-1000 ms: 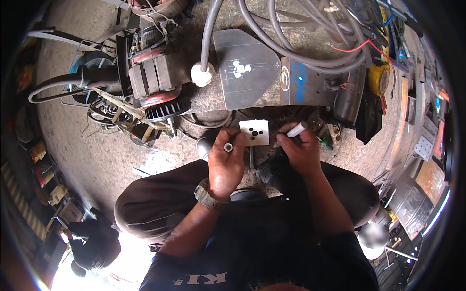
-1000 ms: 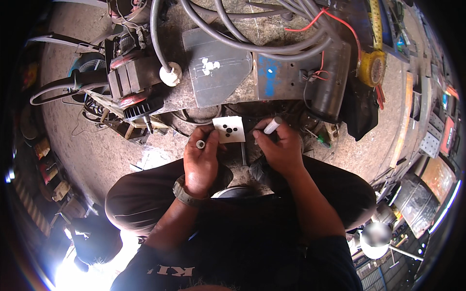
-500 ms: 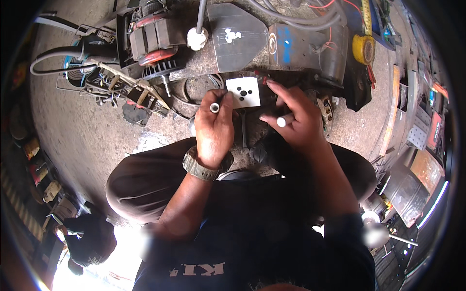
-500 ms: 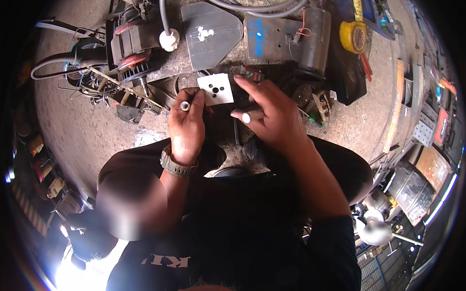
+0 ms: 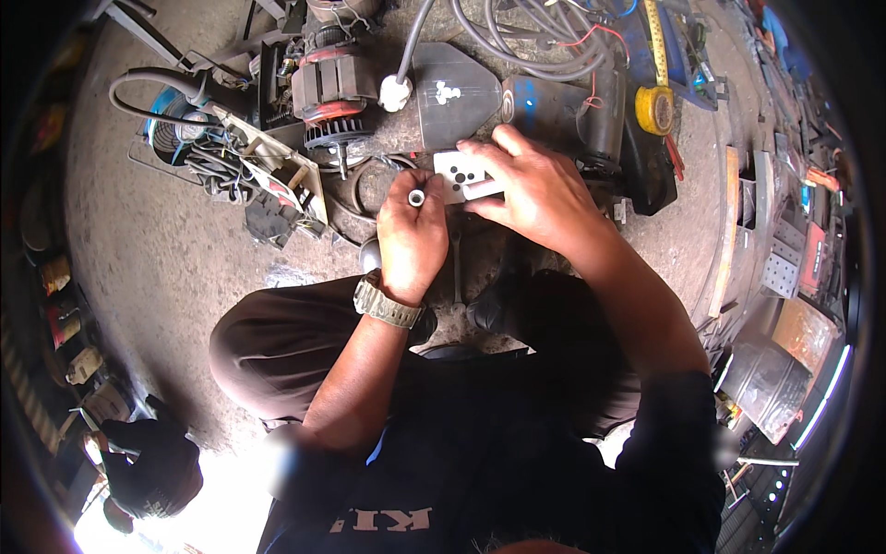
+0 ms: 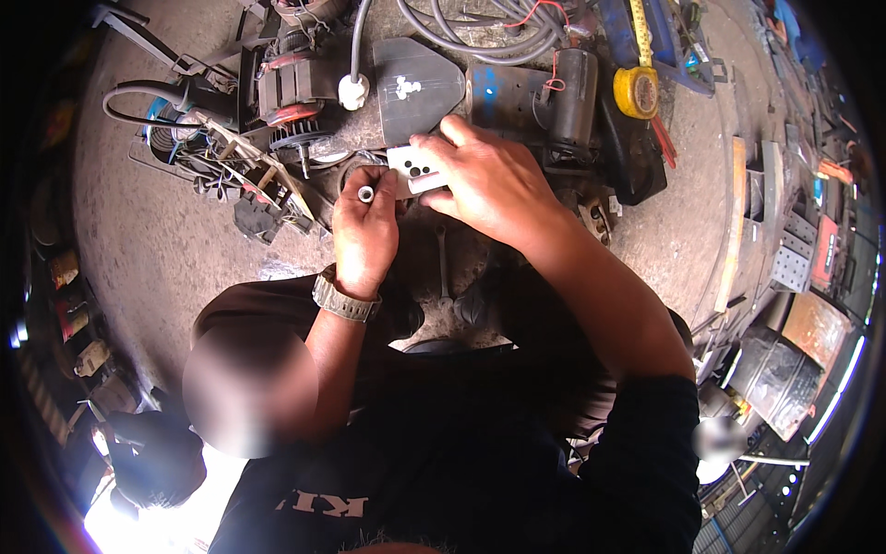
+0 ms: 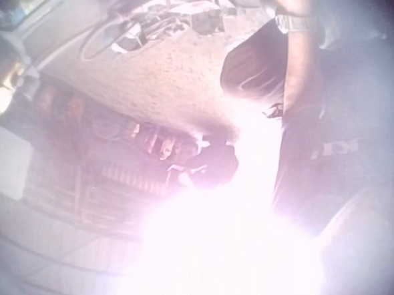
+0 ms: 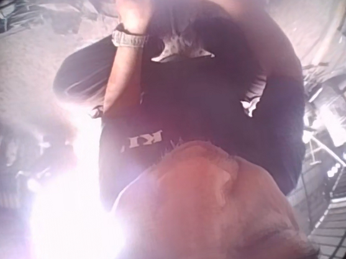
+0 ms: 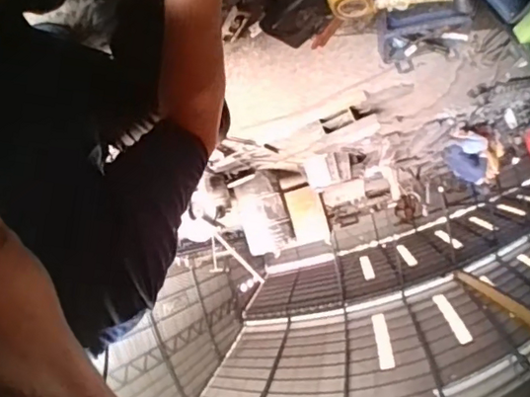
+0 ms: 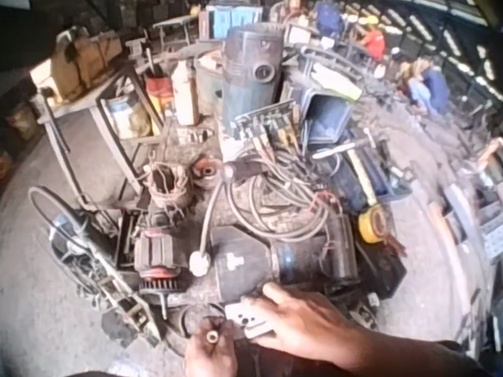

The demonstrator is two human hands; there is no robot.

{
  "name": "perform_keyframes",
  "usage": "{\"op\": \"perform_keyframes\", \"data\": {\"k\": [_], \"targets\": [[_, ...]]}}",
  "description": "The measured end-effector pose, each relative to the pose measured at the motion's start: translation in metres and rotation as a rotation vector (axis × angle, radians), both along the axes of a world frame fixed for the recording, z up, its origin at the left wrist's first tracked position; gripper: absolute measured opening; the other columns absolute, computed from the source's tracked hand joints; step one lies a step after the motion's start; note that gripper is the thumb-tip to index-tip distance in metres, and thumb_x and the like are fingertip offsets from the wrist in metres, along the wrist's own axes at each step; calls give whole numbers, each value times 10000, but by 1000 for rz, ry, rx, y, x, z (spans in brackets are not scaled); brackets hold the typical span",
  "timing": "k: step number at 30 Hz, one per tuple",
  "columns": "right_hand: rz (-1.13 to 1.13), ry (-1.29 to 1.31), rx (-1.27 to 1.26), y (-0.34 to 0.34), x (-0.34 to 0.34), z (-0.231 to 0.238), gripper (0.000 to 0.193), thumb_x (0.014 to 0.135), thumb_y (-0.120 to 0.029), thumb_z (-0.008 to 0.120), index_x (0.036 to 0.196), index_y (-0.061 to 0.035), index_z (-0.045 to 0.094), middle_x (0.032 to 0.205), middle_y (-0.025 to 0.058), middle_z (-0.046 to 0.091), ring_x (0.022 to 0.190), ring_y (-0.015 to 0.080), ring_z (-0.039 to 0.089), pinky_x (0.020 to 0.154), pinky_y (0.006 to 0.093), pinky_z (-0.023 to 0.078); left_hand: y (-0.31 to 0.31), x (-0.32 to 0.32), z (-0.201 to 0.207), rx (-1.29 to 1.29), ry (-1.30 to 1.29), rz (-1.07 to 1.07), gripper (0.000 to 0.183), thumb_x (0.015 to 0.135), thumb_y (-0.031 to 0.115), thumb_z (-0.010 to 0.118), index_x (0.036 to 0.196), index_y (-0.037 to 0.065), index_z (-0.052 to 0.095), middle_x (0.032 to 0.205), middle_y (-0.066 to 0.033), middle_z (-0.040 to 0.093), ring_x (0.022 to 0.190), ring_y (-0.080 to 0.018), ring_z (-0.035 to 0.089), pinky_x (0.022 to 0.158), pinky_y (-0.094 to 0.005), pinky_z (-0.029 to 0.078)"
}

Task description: The person sits on the floor and works on a small white electrical component attached to a larger device. They use a marker to draw on the component, then use a small tool to scrape or clean the surface. The person repeatedly handles the component and the tool throughout the clip.

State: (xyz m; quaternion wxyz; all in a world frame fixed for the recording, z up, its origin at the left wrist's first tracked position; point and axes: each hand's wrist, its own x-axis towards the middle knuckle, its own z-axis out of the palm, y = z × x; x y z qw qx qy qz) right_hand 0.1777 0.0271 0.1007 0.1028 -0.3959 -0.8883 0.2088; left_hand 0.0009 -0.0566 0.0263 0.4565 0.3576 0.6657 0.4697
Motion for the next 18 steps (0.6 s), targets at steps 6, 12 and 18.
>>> {"op": "perform_keyframes", "data": {"k": [6,12,18], "targets": [[28,-26,-20,10,-7,4,580,783,-240,930,1274,-68,674,1215,130,618,984,360,752,840,469,630,5,-4,5,-3,-41,-6,144,1088,149,679,1093,7,703,713,-63,678,652,-97,602,611,-325,501],[-67,26,14,42,-15,1,530,827,-264,894,1265,-79,661,1243,133,622,1008,377,757,854,497,648,10,-6,9,23,-146,87,236,1144,149,612,1302,-8,690,1010,-8,717,828,-52,612,726,-227,491],[-99,-174,22,73,-31,-10,545,868,-297,870,1334,-103,666,1206,191,705,1061,411,761,911,529,627,11,-10,-2,252,384,-23,370,1093,93,658,1451,-1,649,1122,-139,732,944,-223,692,858,-364,571]]}}
